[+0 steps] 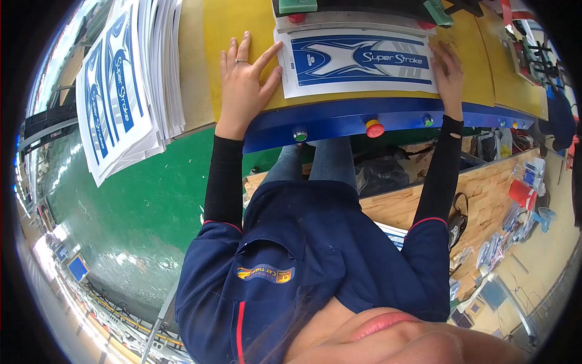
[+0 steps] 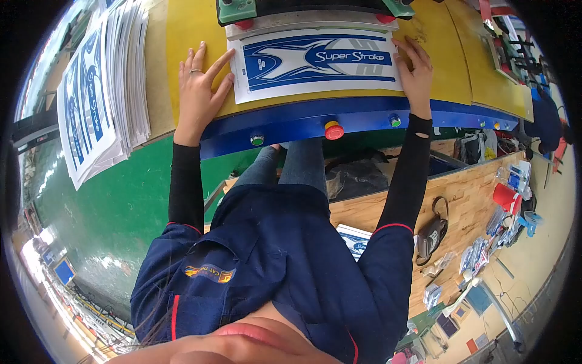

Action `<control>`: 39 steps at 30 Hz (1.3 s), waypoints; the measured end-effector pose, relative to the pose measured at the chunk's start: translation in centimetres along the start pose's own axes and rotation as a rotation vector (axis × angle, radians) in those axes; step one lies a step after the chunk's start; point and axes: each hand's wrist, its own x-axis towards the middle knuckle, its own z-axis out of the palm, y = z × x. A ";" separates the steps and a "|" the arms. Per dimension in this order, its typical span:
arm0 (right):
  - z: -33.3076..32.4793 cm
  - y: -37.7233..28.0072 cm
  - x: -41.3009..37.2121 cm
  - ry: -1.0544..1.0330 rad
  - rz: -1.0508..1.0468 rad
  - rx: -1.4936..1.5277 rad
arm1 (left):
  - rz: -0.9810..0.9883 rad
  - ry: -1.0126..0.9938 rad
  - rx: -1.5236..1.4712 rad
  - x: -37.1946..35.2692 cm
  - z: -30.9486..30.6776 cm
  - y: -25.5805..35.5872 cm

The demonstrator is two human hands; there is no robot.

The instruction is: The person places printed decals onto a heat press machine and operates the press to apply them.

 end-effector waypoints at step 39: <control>0.7 1.4 -0.4 0.026 -0.040 -0.025 | 0.020 0.004 -0.021 0.4 -0.3 0.2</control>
